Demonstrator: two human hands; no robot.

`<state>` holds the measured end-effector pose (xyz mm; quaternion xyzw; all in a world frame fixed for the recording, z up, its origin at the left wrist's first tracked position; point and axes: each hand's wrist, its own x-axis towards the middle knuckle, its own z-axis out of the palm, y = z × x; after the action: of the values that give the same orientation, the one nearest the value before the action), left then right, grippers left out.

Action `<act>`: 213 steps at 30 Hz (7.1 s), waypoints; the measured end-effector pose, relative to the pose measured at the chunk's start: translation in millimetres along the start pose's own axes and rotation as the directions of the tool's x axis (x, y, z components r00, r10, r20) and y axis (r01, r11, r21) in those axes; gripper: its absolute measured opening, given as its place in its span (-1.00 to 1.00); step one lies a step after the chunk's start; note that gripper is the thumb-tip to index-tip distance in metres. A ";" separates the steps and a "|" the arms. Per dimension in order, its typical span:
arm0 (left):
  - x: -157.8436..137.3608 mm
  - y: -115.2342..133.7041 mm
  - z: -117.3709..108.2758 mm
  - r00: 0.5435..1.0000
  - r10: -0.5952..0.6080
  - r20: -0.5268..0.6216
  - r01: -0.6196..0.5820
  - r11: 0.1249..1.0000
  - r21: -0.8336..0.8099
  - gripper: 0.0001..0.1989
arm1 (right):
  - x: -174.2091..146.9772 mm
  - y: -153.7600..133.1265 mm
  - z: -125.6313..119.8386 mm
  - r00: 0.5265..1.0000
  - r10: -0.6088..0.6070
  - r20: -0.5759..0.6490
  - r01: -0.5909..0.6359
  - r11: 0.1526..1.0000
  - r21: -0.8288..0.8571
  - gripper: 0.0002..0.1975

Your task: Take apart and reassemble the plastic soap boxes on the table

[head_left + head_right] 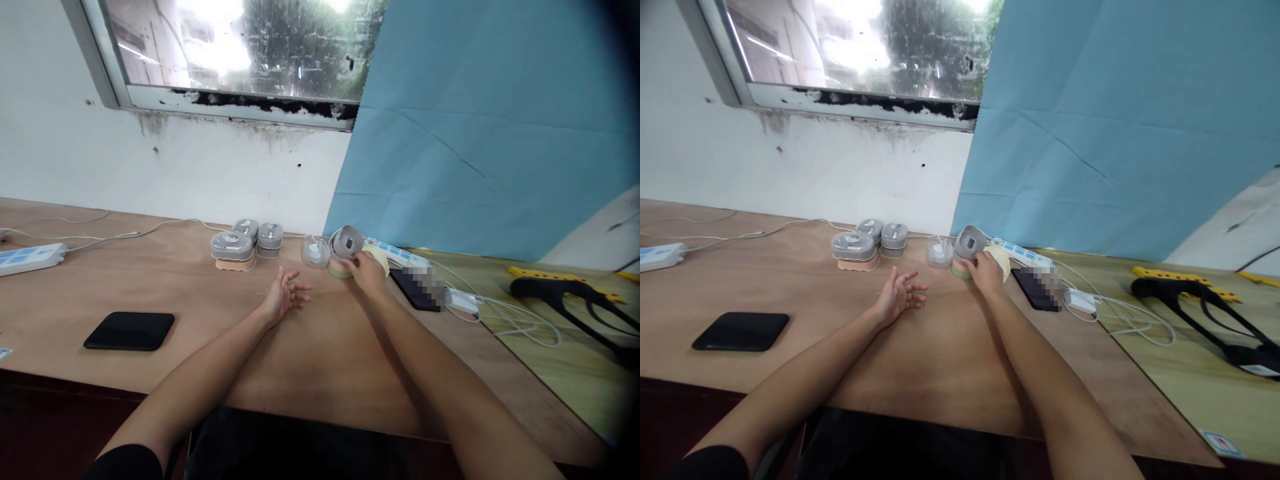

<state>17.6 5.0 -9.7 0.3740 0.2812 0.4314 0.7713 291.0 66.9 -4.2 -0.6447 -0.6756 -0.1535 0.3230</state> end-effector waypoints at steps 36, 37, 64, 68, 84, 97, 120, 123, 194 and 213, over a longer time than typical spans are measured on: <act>0.2 -2.5 -1.4 1.000 0.006 0.024 -0.006 1.000 0.005 -0.24 | 12.6 22.3 -9.1 0.982 -0.189 -0.013 0.187 0.955 0.231 -0.76; 0.1 -2.5 -1.4 1.000 0.005 0.023 -0.005 1.000 0.004 -0.24 | 12.7 22.5 -9.1 0.981 -0.191 -0.018 0.190 0.954 0.231 -0.76; 5.9 42.9 -56.6 0.637 0.767 0.073 -0.120 0.005 0.993 -0.57 | -70.5 -84.1 -4.1 0.914 -0.406 -0.009 0.376 0.837 0.398 -0.81; 2.1 54.8 -69.6 0.522 0.852 -0.020 0.155 -0.072 0.985 -0.48 | -72.4 -96.3 2.5 0.877 -0.478 0.055 0.414 0.807 0.421 -0.79; 10.1 70.8 -110.2 0.423 0.852 -0.308 0.333 0.169 0.928 -0.10 | -69.0 -85.5 9.0 0.878 -0.460 0.130 0.389 0.846 0.365 -0.72; 1.4 41.1 -59.3 0.527 0.798 0.293 -0.282 -0.161 0.946 -0.18 | -66.3 -80.9 4.3 0.955 -0.277 0.109 0.197 0.863 0.465 -0.34; 7.6 22.3 -47.6 0.694 0.520 0.497 -0.444 -0.234 0.865 -0.07 | -63.1 -73.5 1.3 0.897 -0.390 0.209 0.223 0.807 0.546 -0.27; 7.1 22.8 -47.2 0.694 0.507 0.511 -0.457 -0.239 0.857 -0.07 | -63.0 -72.6 3.2 0.900 -0.378 0.218 0.210 0.813 0.544 -0.22; 13.2 15.5 -54.5 0.845 0.349 0.404 -0.398 -0.092 0.913 0.19 | 22.8 -106.3 33.3 0.959 -0.238 0.151 0.251 0.966 -0.070 -0.57; 14.4 15.1 -56.2 0.847 0.353 0.397 -0.387 -0.100 0.916 0.18 | -16.7 -100.0 18.1 0.914 -0.405 0.036 0.384 0.889 0.249 -0.64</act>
<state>-25.0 41.7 -30.5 0.8647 0.3727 0.3041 0.1445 189.1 53.2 -7.3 -0.4567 -0.8193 -0.1061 0.3300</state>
